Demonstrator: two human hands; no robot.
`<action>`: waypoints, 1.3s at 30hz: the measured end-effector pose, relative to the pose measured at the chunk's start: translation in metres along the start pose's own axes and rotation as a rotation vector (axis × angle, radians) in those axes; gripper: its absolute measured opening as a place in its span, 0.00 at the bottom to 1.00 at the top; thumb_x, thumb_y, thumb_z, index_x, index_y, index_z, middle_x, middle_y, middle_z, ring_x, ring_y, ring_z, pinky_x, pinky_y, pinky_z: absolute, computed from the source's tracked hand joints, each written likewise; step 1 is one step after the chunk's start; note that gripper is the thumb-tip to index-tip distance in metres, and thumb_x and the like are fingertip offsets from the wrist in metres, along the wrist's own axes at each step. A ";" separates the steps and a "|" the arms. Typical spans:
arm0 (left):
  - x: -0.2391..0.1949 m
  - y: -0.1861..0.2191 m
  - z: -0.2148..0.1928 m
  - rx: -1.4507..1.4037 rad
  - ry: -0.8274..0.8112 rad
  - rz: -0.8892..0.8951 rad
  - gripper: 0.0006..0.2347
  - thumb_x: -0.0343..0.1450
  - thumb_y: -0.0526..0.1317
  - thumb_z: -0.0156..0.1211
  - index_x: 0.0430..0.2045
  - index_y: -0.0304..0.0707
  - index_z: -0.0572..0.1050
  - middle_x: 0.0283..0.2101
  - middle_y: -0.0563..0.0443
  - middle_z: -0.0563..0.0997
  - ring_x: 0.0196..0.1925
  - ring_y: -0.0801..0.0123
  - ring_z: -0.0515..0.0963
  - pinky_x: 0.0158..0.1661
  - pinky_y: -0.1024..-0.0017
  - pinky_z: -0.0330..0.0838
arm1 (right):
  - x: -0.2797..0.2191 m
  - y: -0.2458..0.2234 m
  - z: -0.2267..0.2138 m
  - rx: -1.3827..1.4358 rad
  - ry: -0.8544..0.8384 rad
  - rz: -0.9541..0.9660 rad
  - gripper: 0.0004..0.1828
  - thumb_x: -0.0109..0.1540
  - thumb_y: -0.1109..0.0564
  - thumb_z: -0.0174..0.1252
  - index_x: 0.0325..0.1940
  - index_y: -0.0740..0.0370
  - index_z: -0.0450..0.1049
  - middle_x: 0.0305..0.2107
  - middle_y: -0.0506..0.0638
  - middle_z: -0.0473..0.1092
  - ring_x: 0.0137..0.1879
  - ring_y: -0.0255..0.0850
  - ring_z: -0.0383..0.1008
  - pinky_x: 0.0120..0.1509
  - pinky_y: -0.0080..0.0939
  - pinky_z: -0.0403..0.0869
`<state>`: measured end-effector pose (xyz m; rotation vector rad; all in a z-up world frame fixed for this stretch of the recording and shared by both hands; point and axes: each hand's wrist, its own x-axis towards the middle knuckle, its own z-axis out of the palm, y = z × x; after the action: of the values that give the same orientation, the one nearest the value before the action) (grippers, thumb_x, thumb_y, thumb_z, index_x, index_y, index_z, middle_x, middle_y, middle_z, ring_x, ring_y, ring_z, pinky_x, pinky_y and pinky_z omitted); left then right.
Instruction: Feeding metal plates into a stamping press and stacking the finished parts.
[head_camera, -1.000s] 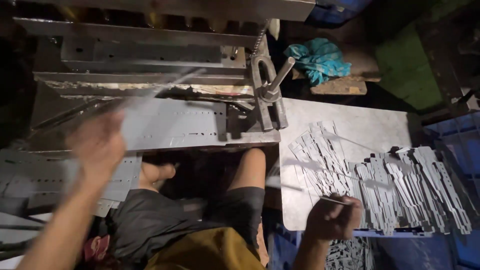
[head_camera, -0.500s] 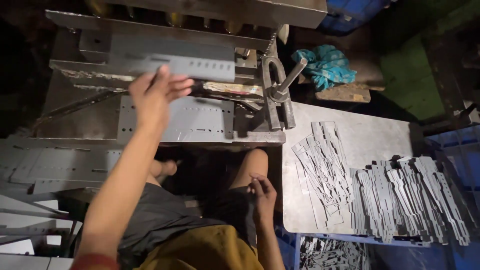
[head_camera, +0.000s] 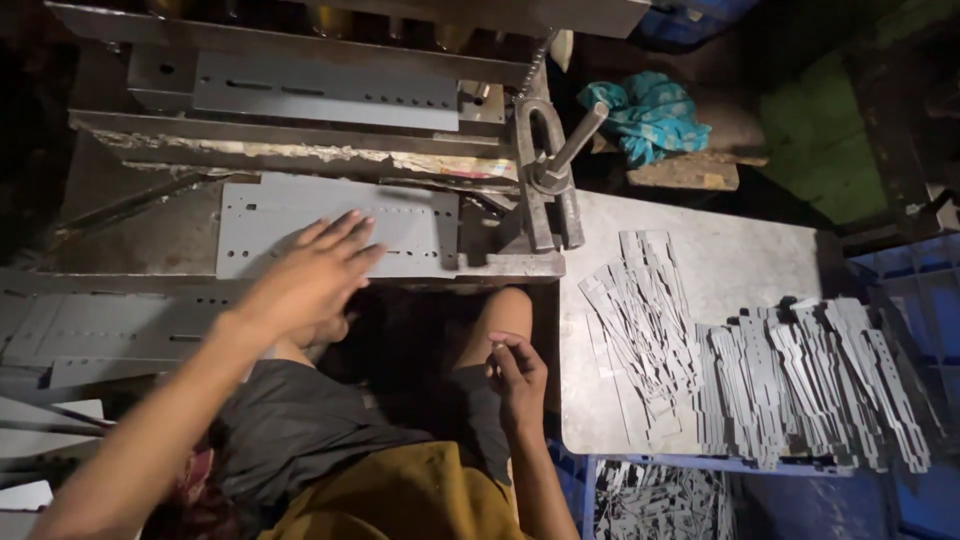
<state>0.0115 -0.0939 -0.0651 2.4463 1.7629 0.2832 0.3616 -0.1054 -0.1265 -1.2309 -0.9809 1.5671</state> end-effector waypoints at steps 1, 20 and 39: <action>-0.006 -0.015 0.015 -0.042 -0.061 0.002 0.21 0.76 0.47 0.56 0.65 0.48 0.65 0.77 0.49 0.60 0.82 0.57 0.57 0.77 0.54 0.53 | 0.000 0.004 -0.002 -0.004 -0.003 -0.010 0.09 0.66 0.60 0.58 0.48 0.64 0.78 0.24 0.44 0.69 0.26 0.28 0.64 0.27 0.27 0.57; -0.112 0.042 -0.051 -0.677 0.947 -0.542 0.09 0.81 0.30 0.63 0.53 0.24 0.72 0.49 0.36 0.80 0.51 0.60 0.81 0.51 0.74 0.76 | 0.024 -0.042 0.073 -0.177 -0.349 -0.134 0.09 0.69 0.58 0.55 0.51 0.62 0.76 0.21 0.43 0.69 0.23 0.28 0.65 0.25 0.28 0.63; 0.078 -0.007 -0.061 -1.578 0.931 -0.441 0.16 0.76 0.43 0.61 0.41 0.19 0.75 0.39 0.32 0.84 0.37 0.54 0.88 0.35 0.66 0.87 | -0.028 -0.073 0.070 0.382 -0.242 -0.154 0.12 0.68 0.56 0.53 0.39 0.70 0.70 0.19 0.48 0.65 0.17 0.32 0.59 0.20 0.32 0.57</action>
<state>0.0154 -0.0191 -0.0006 0.7423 1.1662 1.9549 0.3085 -0.1151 -0.0362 -0.6997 -0.8511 1.7092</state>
